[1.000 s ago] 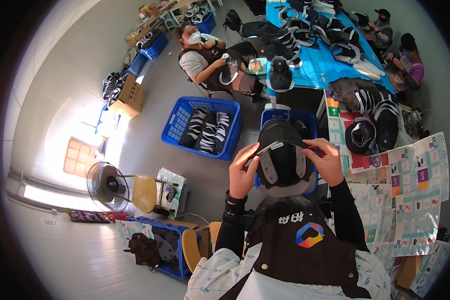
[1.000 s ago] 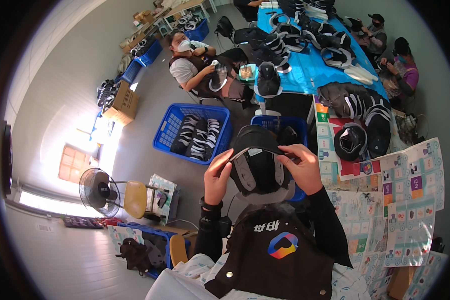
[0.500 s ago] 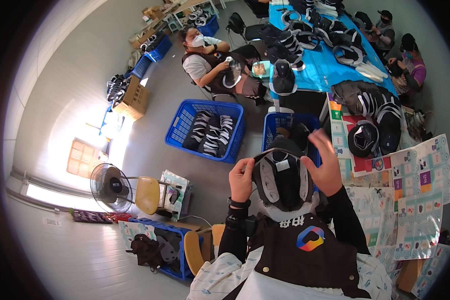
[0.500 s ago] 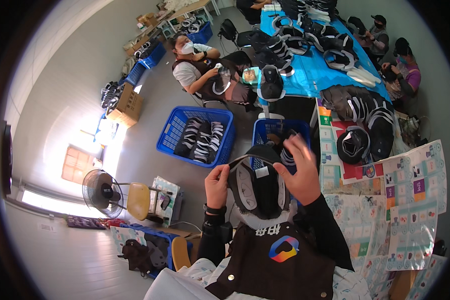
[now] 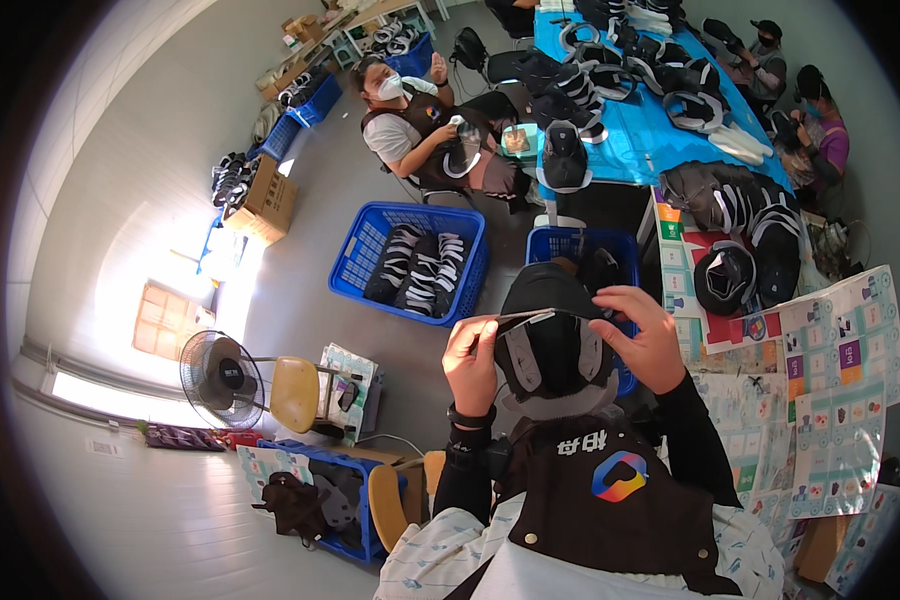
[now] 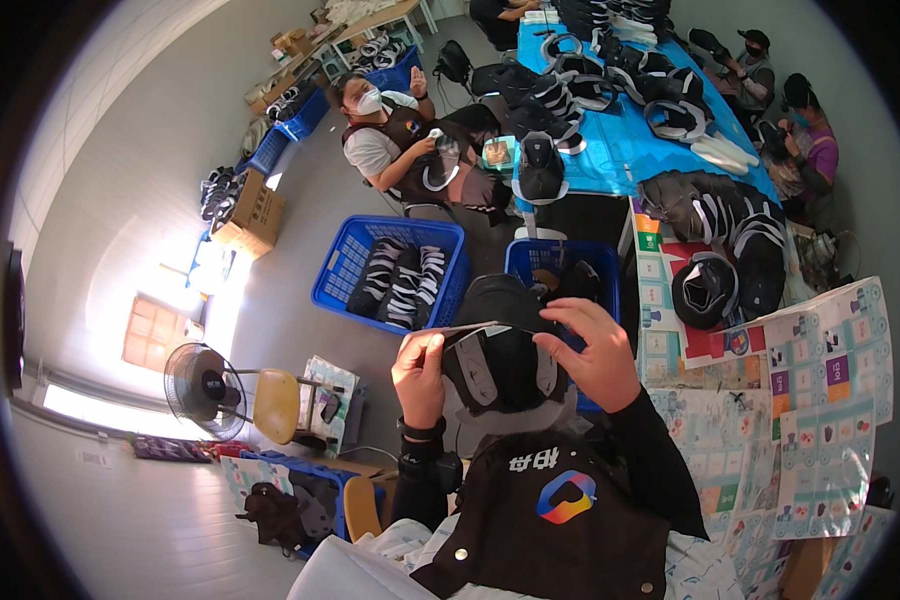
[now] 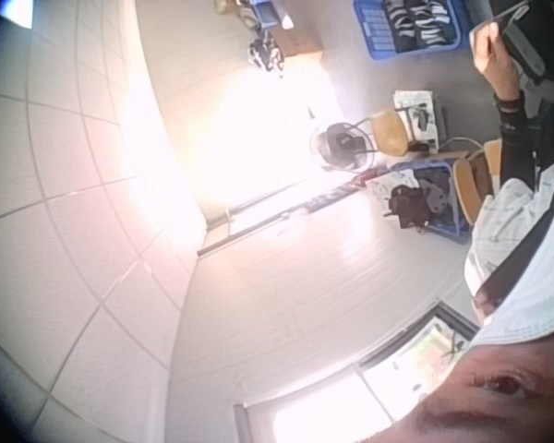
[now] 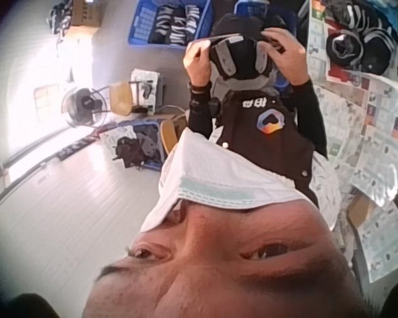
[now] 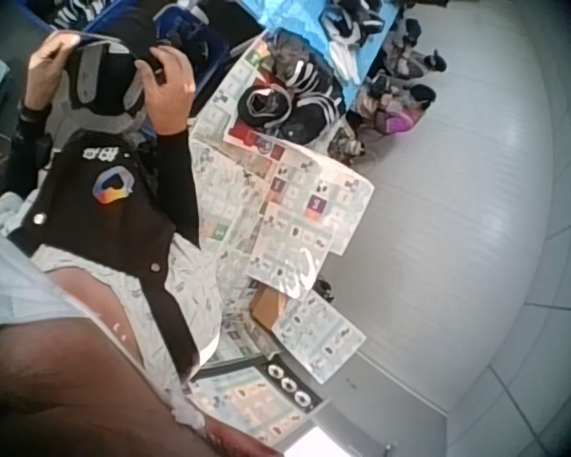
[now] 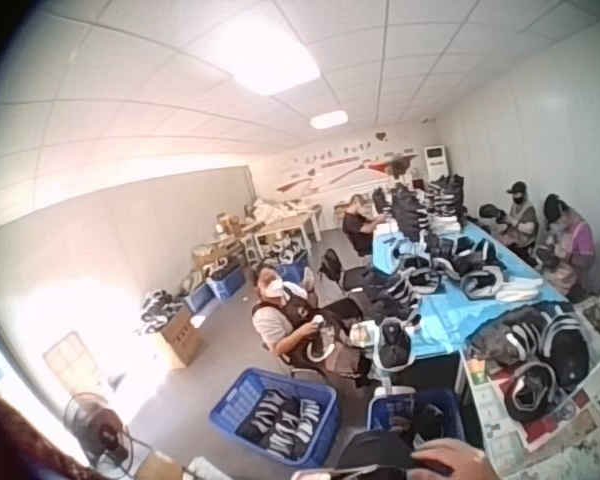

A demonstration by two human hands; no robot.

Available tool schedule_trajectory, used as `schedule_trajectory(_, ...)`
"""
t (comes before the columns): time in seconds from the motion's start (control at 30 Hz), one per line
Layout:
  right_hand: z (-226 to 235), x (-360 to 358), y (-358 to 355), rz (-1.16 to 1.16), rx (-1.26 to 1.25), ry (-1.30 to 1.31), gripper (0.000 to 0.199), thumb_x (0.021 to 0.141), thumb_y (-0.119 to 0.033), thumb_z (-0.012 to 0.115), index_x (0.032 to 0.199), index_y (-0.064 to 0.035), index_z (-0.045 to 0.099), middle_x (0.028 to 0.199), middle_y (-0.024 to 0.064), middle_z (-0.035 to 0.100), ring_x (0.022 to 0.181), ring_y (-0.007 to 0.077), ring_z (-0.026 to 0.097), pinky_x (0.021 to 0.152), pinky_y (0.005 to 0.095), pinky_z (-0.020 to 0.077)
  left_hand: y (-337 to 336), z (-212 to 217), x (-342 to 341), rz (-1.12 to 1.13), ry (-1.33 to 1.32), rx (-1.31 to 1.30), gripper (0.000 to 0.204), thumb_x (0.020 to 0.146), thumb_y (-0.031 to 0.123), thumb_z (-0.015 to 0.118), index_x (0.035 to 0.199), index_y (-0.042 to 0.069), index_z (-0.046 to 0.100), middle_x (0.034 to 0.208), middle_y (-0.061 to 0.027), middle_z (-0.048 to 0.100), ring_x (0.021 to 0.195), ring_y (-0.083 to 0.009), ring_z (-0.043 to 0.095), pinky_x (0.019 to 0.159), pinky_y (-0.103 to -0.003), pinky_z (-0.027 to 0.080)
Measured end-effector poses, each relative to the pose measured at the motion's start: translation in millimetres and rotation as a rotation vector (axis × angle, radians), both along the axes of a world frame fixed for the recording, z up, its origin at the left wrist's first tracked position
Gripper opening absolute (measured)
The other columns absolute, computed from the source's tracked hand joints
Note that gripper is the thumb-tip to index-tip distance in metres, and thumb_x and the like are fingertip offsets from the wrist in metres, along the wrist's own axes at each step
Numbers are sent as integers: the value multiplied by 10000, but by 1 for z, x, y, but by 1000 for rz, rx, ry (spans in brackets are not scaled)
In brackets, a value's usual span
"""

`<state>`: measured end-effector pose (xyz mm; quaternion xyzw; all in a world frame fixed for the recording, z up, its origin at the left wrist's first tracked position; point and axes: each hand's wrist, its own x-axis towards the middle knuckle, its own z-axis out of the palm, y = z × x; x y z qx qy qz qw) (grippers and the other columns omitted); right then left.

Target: Applying glue to the interior and edges of shoe components using a specialized glue dispenser.

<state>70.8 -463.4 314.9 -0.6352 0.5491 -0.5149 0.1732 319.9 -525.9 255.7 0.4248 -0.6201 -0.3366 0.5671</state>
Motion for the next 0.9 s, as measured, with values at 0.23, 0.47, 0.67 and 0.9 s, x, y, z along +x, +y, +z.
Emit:
schedule_trajectory(0.23, -16, -2, -2, -34, 6, -80, 176, 859, -100, 776, 1010, -19, 735, 1007, 117, 700, 887, 270, 686, 736, 297, 536, 12, 12, -9, 30, -32, -52, 102, 972, 62, 664, 923, -25, 681, 916, -68, 673, 831, -159, 616, 761, -268, 475)
schedule_trajectory(0.47, -39, 5, 3, -153, 32, -26, 80, 928, -49, 664, 908, 21, 629, 852, 125, 633, 734, 270, 622, 658, 317, 471, 15, -19, -9, -103, 21, 266, 158, 1027, 115, 614, 933, -7, 651, 894, 21, 620, 814, -67, 529, 759, -217, 423)
schedule_trajectory(0.67, -50, -18, -2, 91, 348, -317, 165, 1032, -122, 558, 917, -5, 574, 759, 36, 520, 707, 114, 459, 639, 285, 395, -5, -26, -3, -515, 444, 730, 245, 1069, 238, 560, 953, 36, 639, 779, 71, 564, 713, -36, 492, 656, -204, 397)
schedule_trajectory(0.9, -55, -21, -3, 85, 344, -275, 175, 1046, -134, 538, 927, -6, 547, 768, 40, 496, 716, 126, 440, 655, 284, 393, -4, -21, -4, -531, 395, 744, 262, 1089, 268, 515, 950, 71, 618, 795, 102, 515, 691, -7, 406, 619, -191, 320)
